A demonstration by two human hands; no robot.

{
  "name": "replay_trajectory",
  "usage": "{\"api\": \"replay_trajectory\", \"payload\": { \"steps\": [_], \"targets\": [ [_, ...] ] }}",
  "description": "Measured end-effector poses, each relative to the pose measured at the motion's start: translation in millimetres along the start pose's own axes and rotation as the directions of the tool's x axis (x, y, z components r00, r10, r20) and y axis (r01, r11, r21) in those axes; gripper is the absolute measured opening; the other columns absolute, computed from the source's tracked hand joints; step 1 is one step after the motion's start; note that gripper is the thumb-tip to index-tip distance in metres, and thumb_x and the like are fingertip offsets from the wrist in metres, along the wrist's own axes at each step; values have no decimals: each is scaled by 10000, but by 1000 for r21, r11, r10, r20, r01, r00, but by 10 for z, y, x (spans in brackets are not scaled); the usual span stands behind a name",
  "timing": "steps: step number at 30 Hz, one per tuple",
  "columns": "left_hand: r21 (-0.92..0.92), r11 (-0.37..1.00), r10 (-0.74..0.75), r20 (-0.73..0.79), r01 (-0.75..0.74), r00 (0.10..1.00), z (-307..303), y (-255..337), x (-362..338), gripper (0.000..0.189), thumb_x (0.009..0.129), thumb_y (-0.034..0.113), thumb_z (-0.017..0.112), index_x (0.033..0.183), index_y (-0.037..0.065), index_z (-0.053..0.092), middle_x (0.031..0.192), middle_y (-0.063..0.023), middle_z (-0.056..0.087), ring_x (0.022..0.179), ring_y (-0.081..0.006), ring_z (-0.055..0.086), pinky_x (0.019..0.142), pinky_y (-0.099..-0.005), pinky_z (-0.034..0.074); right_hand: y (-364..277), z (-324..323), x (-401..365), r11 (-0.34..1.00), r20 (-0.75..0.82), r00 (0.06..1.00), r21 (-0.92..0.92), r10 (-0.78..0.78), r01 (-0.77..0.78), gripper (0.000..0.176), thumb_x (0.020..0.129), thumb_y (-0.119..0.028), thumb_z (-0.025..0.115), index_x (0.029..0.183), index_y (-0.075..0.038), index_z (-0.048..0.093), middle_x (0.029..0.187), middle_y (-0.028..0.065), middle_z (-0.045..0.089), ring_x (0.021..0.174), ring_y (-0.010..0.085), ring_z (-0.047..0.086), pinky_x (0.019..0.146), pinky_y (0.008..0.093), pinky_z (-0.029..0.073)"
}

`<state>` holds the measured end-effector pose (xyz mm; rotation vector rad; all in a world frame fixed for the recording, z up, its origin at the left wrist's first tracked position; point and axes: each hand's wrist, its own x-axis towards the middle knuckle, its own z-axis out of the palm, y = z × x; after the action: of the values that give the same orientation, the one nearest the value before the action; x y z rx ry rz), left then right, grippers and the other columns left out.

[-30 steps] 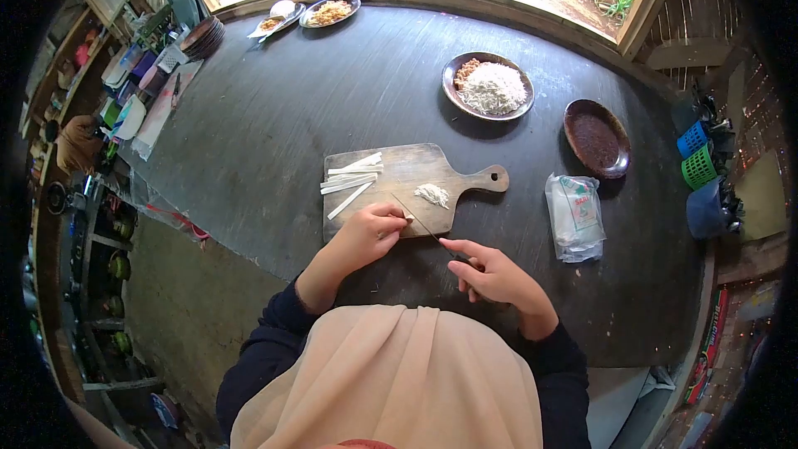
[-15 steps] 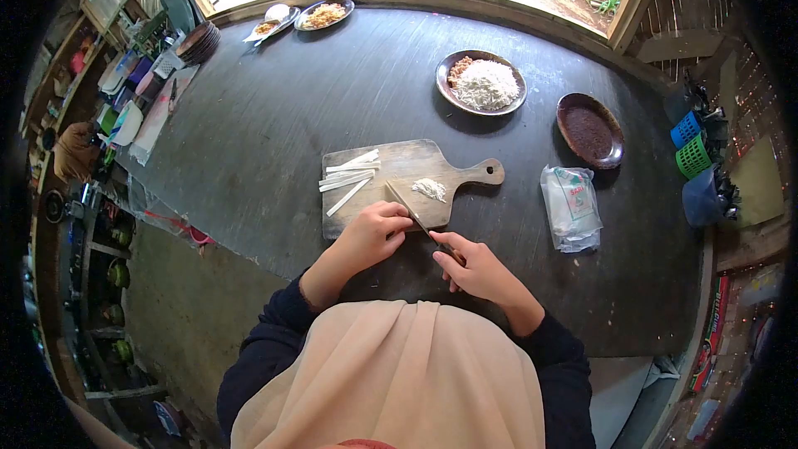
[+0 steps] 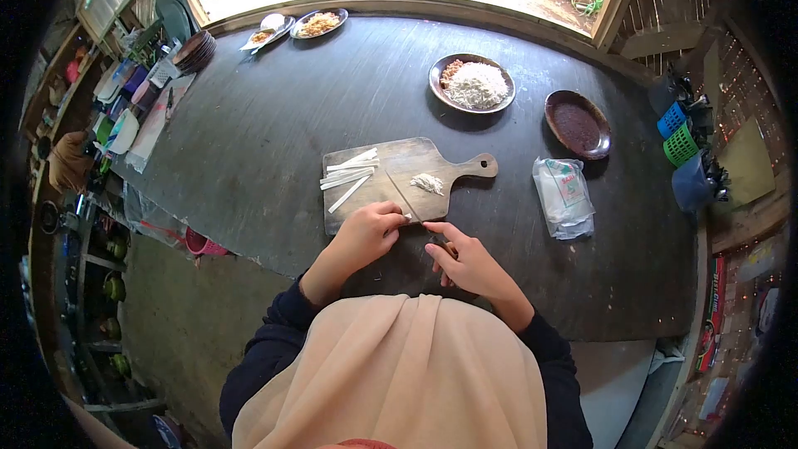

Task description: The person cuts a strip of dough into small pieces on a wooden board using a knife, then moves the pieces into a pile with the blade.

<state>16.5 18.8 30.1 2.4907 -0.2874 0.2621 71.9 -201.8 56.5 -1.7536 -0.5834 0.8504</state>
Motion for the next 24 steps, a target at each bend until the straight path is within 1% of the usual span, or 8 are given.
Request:
{"api": "replay_trajectory", "payload": {
  "steps": [3,5,8,12,14,17,20,24],
  "targets": [
    [19,1000,-6,-15,7,1000,26,-1,-27,181,769,29,622,935,21,695,974,-100,645,918,-303,630,821,-385,511,10,31,8,999,1,999,-29,39,-39,398,990,-212,544,1358,-72,489,699,51,631,519,100,592,472,244,471],
    [-7,1000,8,-61,-8,998,58,-17,-50,175,774,23,617,934,11,689,989,-110,640,934,-310,625,828,-384,509,36,47,25,998,-9,998,3,65,-65,390,996,-222,532,1351,-62,499,697,55,631,515,99,588,466,245,467],
    [-47,999,-8,-78,5,997,65,-9,-62,178,776,10,611,939,-1,682,1004,-123,633,944,-316,621,833,-382,507,27,80,50,995,-9,995,25,96,-96,384,998,-226,527,1346,-65,510,694,52,630,511,97,582,462,246,464],
    [-74,997,7,-106,-15,994,123,-65,-48,183,775,-4,608,945,-8,677,1010,-130,627,944,-320,619,832,-383,506,43,102,79,998,-34,997,-11,69,-69,376,997,-228,531,1335,-62,526,689,47,626,505,95,574,462,247,462],
    [-58,997,37,-103,-43,994,133,-82,-45,187,771,-7,611,946,-10,676,1005,-133,623,938,-324,618,831,-387,505,11,116,70,994,-58,998,-102,36,-42,366,992,-225,540,1317,-58,544,672,52,616,500,101,568,470,255,464],
    [-60,997,37,-106,-43,994,143,-80,-49,181,771,-7,611,940,-10,677,1001,-133,622,934,-325,617,829,-392,504,-29,137,49,988,-82,996,-149,19,-31,341,987,-198,550,1299,-61,564,670,35,615,495,78,548,463,238,446],
    [-48,997,47,-113,-53,992,151,-82,-53,184,769,-6,613,940,-5,681,1002,-132,622,934,-323,618,830,-391,504,-20,129,45,985,-74,997,-170,-3,-10,337,987,-190,550,1295,-55,565,646,32,597,485,78,535,461,240,439],
    [-36,998,39,-103,-43,994,143,-71,-53,192,768,-5,614,945,3,687,1005,-131,623,934,-321,619,832,-387,505,17,113,60,991,-63,998,-137,5,-14,336,987,-187,548,1298,-59,564,626,26,577,478,75,523,454,240,427]
  ]
}}
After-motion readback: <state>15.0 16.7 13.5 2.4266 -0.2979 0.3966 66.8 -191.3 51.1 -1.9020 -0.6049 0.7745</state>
